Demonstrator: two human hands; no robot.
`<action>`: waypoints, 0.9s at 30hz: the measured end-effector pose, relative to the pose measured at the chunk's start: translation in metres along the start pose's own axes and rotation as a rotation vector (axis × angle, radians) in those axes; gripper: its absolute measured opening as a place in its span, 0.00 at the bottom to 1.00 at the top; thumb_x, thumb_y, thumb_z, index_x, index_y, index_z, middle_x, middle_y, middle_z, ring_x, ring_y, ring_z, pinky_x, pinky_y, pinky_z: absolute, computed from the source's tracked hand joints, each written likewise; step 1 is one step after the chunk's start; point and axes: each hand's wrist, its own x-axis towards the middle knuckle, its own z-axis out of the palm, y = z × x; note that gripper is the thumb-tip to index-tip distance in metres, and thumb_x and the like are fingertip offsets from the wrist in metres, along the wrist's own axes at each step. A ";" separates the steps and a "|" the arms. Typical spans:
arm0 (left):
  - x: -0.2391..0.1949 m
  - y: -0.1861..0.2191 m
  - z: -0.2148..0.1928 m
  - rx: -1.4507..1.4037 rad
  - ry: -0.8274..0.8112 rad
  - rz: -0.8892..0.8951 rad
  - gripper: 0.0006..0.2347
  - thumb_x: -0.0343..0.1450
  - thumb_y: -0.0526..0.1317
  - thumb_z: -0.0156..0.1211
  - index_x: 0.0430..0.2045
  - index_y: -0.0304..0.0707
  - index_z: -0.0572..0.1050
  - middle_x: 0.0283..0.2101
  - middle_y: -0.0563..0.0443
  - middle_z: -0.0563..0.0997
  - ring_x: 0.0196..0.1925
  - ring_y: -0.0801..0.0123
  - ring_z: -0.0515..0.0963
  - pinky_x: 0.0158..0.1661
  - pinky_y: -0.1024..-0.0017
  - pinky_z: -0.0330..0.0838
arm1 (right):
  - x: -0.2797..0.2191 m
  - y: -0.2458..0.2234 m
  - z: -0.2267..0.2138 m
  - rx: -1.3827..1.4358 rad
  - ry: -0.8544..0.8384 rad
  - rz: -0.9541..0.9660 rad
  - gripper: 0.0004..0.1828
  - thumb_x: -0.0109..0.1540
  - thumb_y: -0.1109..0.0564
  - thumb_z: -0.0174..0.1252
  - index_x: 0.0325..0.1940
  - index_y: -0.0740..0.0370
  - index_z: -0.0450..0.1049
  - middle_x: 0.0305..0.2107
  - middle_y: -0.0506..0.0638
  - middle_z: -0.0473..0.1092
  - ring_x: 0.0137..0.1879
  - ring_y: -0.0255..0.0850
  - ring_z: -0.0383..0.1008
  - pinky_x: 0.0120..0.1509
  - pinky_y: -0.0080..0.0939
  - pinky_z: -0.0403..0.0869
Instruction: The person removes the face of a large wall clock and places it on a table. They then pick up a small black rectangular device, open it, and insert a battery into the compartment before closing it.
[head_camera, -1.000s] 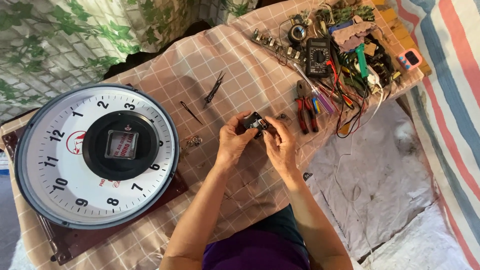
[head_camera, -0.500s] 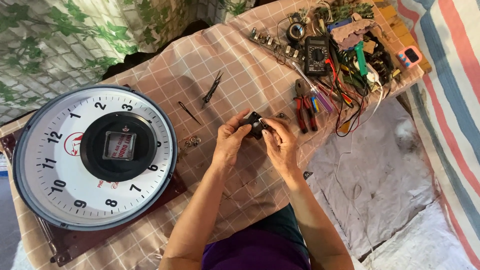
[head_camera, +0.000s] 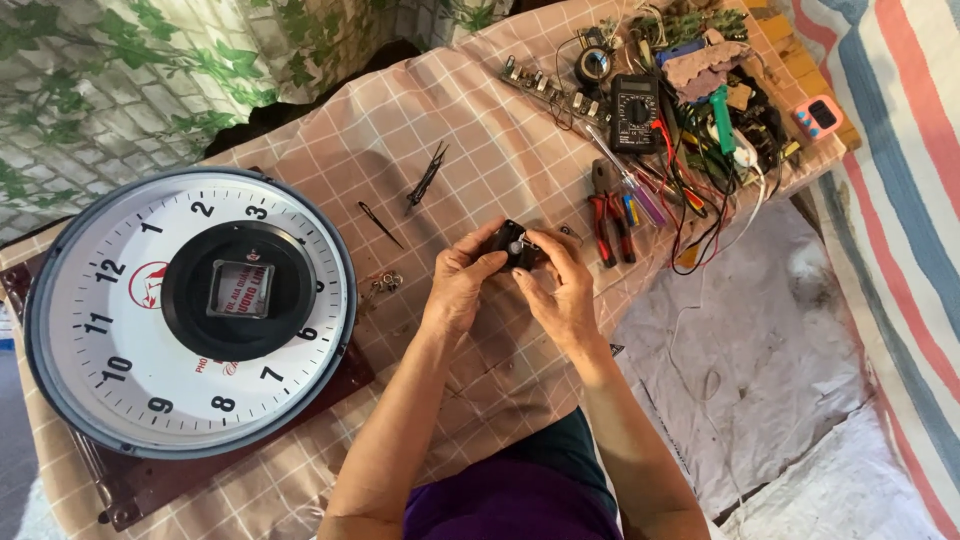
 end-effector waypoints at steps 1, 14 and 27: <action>0.001 -0.002 -0.001 -0.002 0.001 0.001 0.20 0.66 0.27 0.67 0.55 0.29 0.77 0.45 0.35 0.81 0.47 0.61 0.79 0.48 0.64 0.79 | 0.000 -0.001 0.000 -0.001 -0.002 -0.001 0.25 0.61 0.56 0.68 0.62 0.60 0.74 0.54 0.58 0.68 0.58 0.50 0.74 0.57 0.49 0.76; 0.004 -0.012 -0.009 -0.034 -0.003 -0.003 0.22 0.65 0.26 0.68 0.56 0.30 0.77 0.49 0.35 0.81 0.50 0.61 0.78 0.51 0.63 0.77 | -0.001 0.010 0.000 0.113 -0.031 0.135 0.25 0.61 0.59 0.67 0.63 0.56 0.73 0.56 0.55 0.67 0.59 0.45 0.72 0.57 0.44 0.76; 0.001 -0.008 -0.006 -0.044 -0.003 -0.029 0.22 0.64 0.25 0.68 0.55 0.29 0.76 0.47 0.35 0.81 0.49 0.62 0.78 0.49 0.64 0.78 | 0.002 0.005 0.003 0.206 -0.015 0.140 0.24 0.60 0.61 0.70 0.60 0.58 0.74 0.55 0.54 0.68 0.59 0.43 0.72 0.59 0.45 0.77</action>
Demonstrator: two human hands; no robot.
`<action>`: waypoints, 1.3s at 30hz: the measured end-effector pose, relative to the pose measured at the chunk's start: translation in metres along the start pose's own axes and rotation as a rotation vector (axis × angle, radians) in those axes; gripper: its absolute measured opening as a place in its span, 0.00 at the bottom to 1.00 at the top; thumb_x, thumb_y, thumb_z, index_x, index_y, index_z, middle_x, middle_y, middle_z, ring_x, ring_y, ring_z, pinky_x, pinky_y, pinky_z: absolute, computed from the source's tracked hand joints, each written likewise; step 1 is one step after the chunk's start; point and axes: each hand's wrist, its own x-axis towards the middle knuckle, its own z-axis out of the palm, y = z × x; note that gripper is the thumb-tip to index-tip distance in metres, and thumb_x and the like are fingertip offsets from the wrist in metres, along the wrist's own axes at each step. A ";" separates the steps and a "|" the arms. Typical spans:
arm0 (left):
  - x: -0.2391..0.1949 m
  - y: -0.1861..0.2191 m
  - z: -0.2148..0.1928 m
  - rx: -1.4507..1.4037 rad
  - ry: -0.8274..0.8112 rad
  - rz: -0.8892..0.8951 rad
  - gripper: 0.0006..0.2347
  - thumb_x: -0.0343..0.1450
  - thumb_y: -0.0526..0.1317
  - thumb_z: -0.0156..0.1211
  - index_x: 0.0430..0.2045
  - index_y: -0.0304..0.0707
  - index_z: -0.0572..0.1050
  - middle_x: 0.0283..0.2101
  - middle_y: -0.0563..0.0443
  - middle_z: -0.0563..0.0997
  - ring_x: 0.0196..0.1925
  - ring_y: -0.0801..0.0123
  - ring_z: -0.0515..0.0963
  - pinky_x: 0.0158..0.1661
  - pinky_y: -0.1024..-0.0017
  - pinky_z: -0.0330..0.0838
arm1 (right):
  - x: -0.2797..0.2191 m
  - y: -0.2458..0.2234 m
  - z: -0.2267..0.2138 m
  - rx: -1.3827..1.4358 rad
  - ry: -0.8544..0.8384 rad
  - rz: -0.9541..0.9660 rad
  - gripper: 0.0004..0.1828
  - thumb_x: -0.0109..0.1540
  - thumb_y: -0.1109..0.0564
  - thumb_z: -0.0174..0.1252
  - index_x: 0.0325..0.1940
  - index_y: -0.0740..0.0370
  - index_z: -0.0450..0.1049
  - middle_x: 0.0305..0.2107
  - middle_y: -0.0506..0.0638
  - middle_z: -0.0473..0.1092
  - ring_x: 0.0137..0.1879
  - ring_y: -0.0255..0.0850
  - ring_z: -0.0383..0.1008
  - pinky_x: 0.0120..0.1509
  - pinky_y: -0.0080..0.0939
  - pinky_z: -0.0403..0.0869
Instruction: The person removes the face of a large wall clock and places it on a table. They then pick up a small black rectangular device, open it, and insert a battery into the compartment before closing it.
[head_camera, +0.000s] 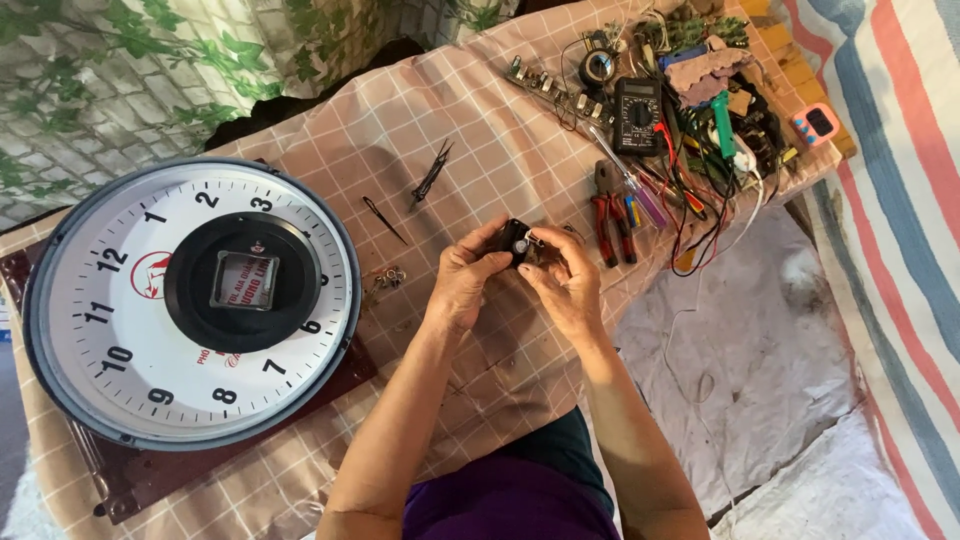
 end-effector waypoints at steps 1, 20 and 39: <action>-0.001 0.001 0.001 -0.001 0.000 0.001 0.22 0.64 0.25 0.68 0.55 0.29 0.76 0.47 0.35 0.81 0.49 0.62 0.78 0.49 0.64 0.78 | 0.000 -0.001 0.000 -0.001 -0.001 -0.001 0.24 0.60 0.61 0.70 0.60 0.58 0.74 0.55 0.54 0.68 0.59 0.43 0.72 0.59 0.45 0.77; -0.003 0.000 0.001 -0.063 0.002 -0.027 0.23 0.64 0.25 0.68 0.56 0.29 0.76 0.48 0.35 0.82 0.47 0.63 0.80 0.47 0.64 0.79 | -0.012 0.000 -0.004 -0.014 0.001 0.088 0.33 0.62 0.53 0.68 0.70 0.56 0.67 0.59 0.56 0.65 0.58 0.42 0.68 0.63 0.47 0.75; -0.005 0.007 0.008 0.009 0.012 -0.035 0.23 0.64 0.25 0.68 0.56 0.30 0.76 0.44 0.40 0.81 0.45 0.65 0.80 0.47 0.67 0.80 | -0.009 -0.012 0.007 0.060 0.167 0.127 0.17 0.69 0.54 0.58 0.61 0.56 0.76 0.58 0.58 0.71 0.66 0.48 0.68 0.70 0.54 0.69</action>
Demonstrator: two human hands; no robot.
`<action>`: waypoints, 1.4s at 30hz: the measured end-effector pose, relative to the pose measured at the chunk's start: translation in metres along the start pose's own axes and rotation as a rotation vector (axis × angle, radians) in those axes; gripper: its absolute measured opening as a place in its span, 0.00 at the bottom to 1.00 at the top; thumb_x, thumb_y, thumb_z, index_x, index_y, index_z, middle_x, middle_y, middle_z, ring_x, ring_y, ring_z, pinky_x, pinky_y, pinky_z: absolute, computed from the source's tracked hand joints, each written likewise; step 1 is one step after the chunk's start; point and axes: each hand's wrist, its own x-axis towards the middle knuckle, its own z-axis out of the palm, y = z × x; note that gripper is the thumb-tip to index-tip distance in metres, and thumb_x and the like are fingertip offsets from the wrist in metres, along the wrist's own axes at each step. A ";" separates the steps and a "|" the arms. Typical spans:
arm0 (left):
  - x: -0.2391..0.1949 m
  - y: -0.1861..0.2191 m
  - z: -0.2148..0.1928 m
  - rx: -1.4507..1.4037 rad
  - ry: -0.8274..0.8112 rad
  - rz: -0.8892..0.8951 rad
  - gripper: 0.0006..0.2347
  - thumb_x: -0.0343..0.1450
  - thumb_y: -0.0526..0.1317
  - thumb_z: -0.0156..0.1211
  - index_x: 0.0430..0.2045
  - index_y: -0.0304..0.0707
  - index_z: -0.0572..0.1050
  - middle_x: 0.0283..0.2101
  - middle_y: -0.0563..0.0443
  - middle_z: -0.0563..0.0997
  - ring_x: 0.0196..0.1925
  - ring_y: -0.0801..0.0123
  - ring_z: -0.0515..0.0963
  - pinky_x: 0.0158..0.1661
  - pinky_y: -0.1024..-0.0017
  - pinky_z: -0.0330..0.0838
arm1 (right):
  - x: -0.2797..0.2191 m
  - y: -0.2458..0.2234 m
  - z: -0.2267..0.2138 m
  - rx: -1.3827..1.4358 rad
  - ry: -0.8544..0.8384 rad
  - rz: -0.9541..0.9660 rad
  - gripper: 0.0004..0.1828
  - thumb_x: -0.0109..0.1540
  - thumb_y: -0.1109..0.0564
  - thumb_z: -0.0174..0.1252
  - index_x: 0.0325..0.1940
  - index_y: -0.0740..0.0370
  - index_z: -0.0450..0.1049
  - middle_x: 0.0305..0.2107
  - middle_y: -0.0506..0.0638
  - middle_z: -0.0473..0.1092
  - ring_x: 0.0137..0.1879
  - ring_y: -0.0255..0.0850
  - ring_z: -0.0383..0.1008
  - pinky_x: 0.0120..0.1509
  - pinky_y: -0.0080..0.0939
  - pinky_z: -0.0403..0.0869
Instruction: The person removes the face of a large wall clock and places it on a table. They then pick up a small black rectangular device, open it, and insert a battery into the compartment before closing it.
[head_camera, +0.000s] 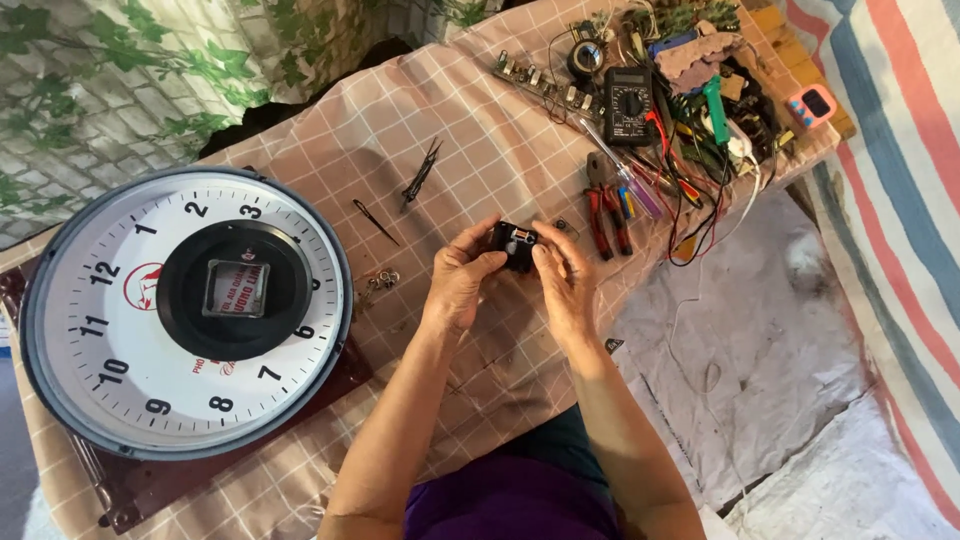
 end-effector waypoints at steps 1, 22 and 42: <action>-0.001 -0.001 0.000 0.003 0.000 -0.003 0.23 0.64 0.25 0.68 0.56 0.30 0.76 0.44 0.40 0.81 0.45 0.65 0.80 0.47 0.67 0.80 | 0.000 0.001 0.000 0.002 0.003 0.003 0.17 0.69 0.54 0.58 0.61 0.56 0.76 0.58 0.58 0.71 0.66 0.48 0.68 0.70 0.54 0.69; 0.006 -0.011 -0.004 0.048 0.019 0.040 0.21 0.63 0.24 0.67 0.53 0.29 0.77 0.40 0.43 0.81 0.41 0.70 0.80 0.43 0.73 0.81 | 0.009 0.062 -0.021 -0.006 -0.052 -0.068 0.13 0.66 0.60 0.61 0.56 0.57 0.79 0.47 0.52 0.75 0.47 0.33 0.75 0.54 0.40 0.79; -0.002 0.003 0.006 0.105 -0.022 0.050 0.20 0.65 0.25 0.66 0.53 0.28 0.78 0.40 0.40 0.81 0.41 0.67 0.78 0.43 0.70 0.79 | 0.024 0.000 -0.022 -0.318 -0.109 -0.385 0.08 0.65 0.59 0.61 0.48 0.54 0.81 0.36 0.53 0.78 0.41 0.41 0.77 0.42 0.38 0.74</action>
